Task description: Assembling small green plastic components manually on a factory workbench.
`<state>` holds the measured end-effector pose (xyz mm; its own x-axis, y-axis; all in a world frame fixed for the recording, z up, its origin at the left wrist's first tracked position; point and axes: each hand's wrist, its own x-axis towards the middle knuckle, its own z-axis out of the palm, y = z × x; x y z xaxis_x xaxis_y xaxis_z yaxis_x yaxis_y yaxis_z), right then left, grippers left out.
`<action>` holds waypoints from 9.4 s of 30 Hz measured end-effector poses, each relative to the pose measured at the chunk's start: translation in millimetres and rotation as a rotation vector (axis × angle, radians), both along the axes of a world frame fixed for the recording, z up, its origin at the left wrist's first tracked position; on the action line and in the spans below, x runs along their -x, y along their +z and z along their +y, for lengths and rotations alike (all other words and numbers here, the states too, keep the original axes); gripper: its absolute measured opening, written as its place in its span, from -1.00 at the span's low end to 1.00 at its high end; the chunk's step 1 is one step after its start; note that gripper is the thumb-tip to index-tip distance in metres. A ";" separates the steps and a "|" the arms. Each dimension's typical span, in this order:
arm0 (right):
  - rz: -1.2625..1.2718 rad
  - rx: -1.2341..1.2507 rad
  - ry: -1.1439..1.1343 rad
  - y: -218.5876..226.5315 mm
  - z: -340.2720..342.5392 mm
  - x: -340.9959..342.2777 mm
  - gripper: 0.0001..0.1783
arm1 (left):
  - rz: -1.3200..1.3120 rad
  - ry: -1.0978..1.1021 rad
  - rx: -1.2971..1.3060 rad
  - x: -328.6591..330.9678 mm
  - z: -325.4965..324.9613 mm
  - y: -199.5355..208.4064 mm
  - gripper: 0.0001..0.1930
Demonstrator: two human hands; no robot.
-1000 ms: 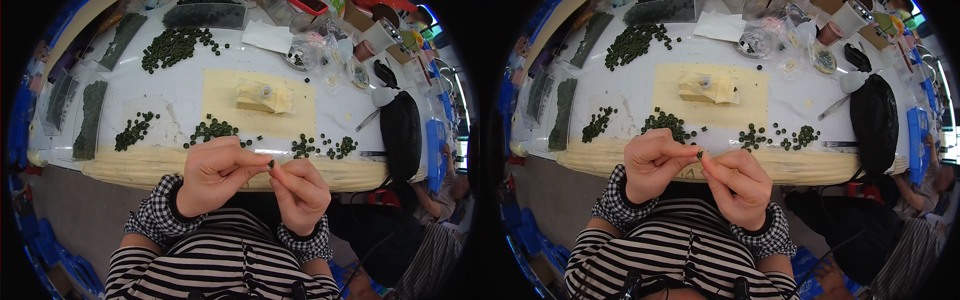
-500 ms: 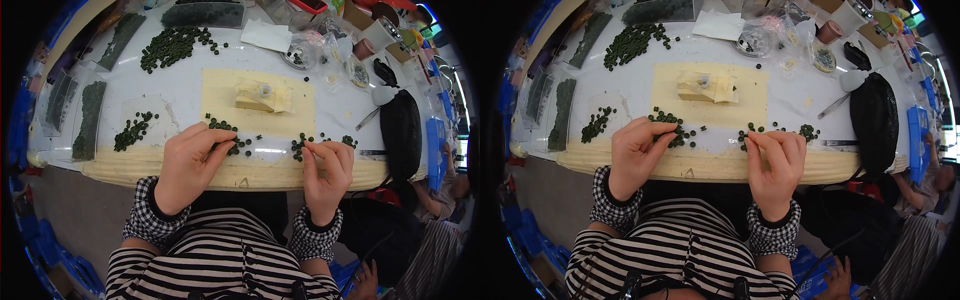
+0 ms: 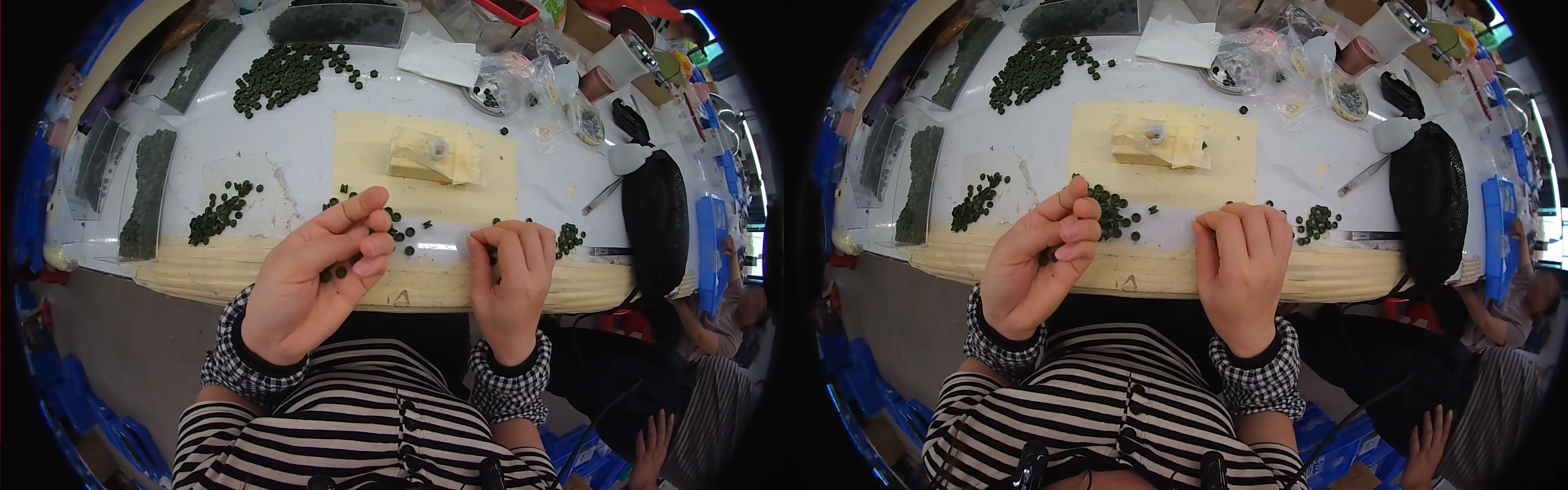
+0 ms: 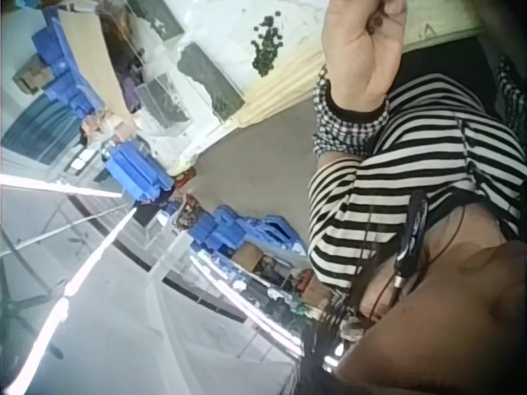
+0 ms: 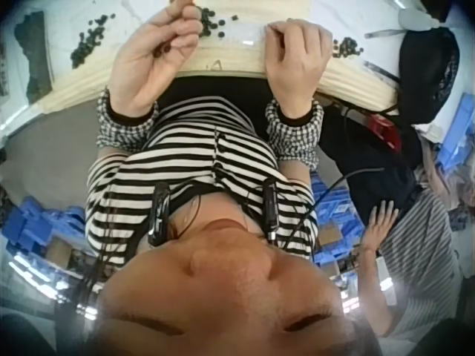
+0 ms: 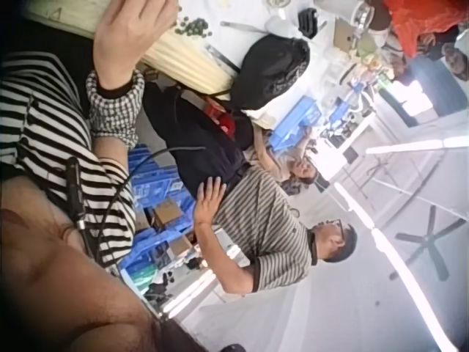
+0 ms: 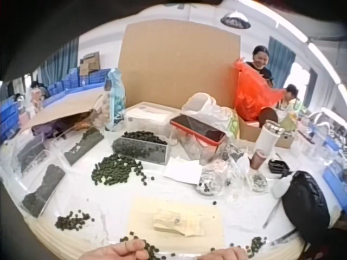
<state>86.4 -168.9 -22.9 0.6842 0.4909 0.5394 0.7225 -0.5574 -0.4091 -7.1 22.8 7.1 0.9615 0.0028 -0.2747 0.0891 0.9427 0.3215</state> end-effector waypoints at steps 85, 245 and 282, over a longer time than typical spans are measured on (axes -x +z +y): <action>0.459 -0.632 0.167 11.5 7.3 29.1 -0.84 | -0.133 0.043 -0.805 -8.9 -38.8 -26.9 -0.82; 0.339 -0.584 0.149 6.2 7.2 20.7 -0.80 | -0.037 -0.157 -0.383 -10.3 -35.4 -21.8 -0.81; 0.333 -0.602 0.337 -7.1 1.3 23.0 -0.65 | -0.280 0.154 -1.286 -13.1 -33.0 -17.8 -0.80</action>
